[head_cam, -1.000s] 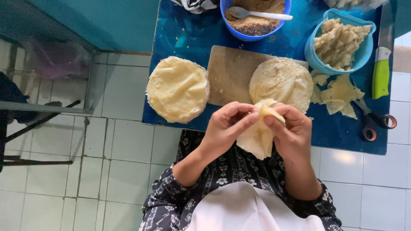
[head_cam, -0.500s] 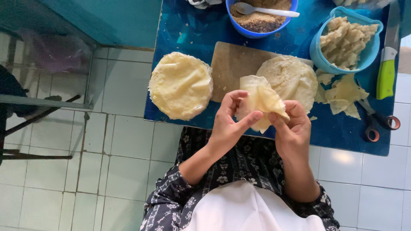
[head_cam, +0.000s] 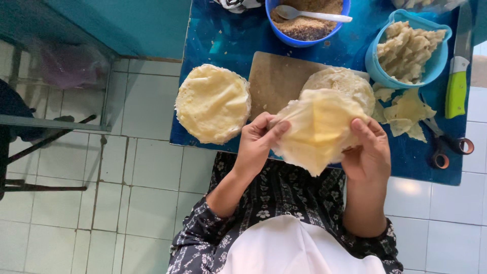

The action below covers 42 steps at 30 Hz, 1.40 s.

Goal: The person peels thin, translucent sheets one at a time from a round stack of layered dough on a small blue table, tearing each sheet free and placing it onto a growing pile beside the stack. Scraps and torn pieces accumulate on the table as the stack is worked through.

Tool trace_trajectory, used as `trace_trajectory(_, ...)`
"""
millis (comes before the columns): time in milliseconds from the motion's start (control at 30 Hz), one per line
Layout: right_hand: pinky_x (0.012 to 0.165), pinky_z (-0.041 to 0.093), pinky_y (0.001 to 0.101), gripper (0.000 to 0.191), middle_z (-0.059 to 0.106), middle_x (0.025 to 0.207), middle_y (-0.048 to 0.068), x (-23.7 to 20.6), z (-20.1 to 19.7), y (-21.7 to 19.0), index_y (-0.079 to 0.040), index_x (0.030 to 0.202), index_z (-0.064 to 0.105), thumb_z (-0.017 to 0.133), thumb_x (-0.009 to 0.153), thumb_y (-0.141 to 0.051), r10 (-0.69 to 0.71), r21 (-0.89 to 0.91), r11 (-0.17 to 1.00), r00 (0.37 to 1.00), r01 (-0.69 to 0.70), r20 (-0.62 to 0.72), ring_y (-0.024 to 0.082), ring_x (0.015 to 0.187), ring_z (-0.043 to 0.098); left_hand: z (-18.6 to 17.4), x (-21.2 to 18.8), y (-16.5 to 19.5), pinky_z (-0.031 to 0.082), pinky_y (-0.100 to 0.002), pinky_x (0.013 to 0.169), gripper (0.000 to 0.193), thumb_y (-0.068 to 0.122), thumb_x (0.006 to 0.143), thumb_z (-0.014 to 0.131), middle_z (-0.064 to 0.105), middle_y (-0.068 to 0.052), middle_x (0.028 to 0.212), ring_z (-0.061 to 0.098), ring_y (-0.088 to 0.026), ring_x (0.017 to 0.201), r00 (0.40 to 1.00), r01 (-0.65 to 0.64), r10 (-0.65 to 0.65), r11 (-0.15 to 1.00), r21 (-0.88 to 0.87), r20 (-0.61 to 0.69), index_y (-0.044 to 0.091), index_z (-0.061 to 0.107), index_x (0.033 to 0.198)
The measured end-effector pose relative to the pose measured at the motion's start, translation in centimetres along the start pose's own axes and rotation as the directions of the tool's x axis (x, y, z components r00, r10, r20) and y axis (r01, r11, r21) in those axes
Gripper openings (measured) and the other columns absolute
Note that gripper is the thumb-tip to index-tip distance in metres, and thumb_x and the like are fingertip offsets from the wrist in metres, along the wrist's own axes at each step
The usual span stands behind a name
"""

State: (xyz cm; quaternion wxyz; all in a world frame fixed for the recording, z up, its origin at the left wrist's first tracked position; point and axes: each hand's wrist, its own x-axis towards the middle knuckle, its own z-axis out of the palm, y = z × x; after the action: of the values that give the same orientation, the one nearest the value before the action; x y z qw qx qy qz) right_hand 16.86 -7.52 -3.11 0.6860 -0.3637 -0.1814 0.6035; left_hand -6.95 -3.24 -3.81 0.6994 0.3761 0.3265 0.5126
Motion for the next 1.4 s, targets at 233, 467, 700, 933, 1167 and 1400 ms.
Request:
trace_trajectory(233,0.120,0.046,0.0466,0.039,0.063,0.144,0.013,-0.1,-1.8,-1.4,-0.003,0.148,0.057,0.064,0.111,-0.017,-0.009,0.368,0.929,0.996,0.041,-0.086,0.027,0.137,0.060,0.3,-0.2,-1.3,0.050,-0.022,0.071,0.011,0.014,0.099,0.072,0.068,0.003,0.089,0.061,-0.004,0.078,0.993,0.103,-0.120,0.920,-0.378,-0.021,0.004,0.069,0.103)
trace_trajectory(467,0.114,0.049,0.0459,0.038,0.066,0.136,0.016,-0.9,-2.6,-2.6,0.000,0.142,0.057,0.061,0.105,-0.007,-0.144,0.260,0.961,0.975,0.097,0.167,0.030,0.129,0.063,0.1,-0.3,-0.4,0.055,-0.026,0.079,0.022,0.021,0.102,0.075,0.062,-0.007,0.110,0.062,-0.010,0.097,0.967,-0.073,-0.044,0.898,0.433,0.253,-0.001,0.074,0.102)
trace_trajectory(700,0.101,0.054,0.0348,0.009,0.069,0.115,0.023,-0.5,-2.1,-2.8,0.009,0.114,0.057,0.063,0.110,0.003,-0.049,0.133,0.991,0.892,-0.012,0.449,0.027,0.110,0.069,2.2,1.8,-1.3,0.051,-0.028,0.101,0.042,0.025,0.094,0.075,0.069,-0.004,0.120,0.065,-0.010,0.114,0.904,0.251,-0.221,0.967,-0.036,0.365,0.009,0.060,0.130)
trace_trajectory(933,0.104,0.053,0.0348,0.037,0.069,0.116,0.017,-1.0,1.7,-4.4,0.007,0.126,0.057,0.073,0.093,0.001,-0.038,-0.171,0.980,0.936,0.104,0.351,0.023,0.110,0.067,2.9,0.8,0.0,0.055,-0.026,0.089,0.030,0.018,0.100,0.077,0.072,-0.004,0.112,0.066,-0.009,0.101,0.970,0.068,-0.059,0.997,-0.030,0.236,0.000,0.068,0.122)
trace_trajectory(1167,0.089,0.050,0.0215,0.075,0.056,0.107,0.003,-1.0,6.0,-4.5,0.000,0.145,0.056,0.083,0.075,0.004,0.179,-0.721,0.671,0.908,0.170,0.380,0.010,0.102,0.055,3.8,0.1,2.7,0.053,-0.029,0.068,0.017,0.014,0.092,0.081,0.065,-0.008,0.096,0.066,-0.018,0.079,0.877,-0.481,0.380,0.680,0.554,0.295,0.004,0.072,0.102)
trace_trajectory(1400,0.081,0.051,0.0246,0.031,0.066,0.113,0.010,-1.4,4.3,-2.6,0.005,0.117,0.069,0.078,0.088,0.001,-0.002,-0.754,0.581,0.928,0.305,0.373,0.015,0.096,0.063,3.1,-0.3,3.2,0.049,-0.034,0.062,0.024,0.019,0.090,0.083,0.062,-0.009,0.086,0.061,-0.023,0.070,0.888,-0.450,0.372,0.573,0.685,0.271,0.001,0.071,0.100)
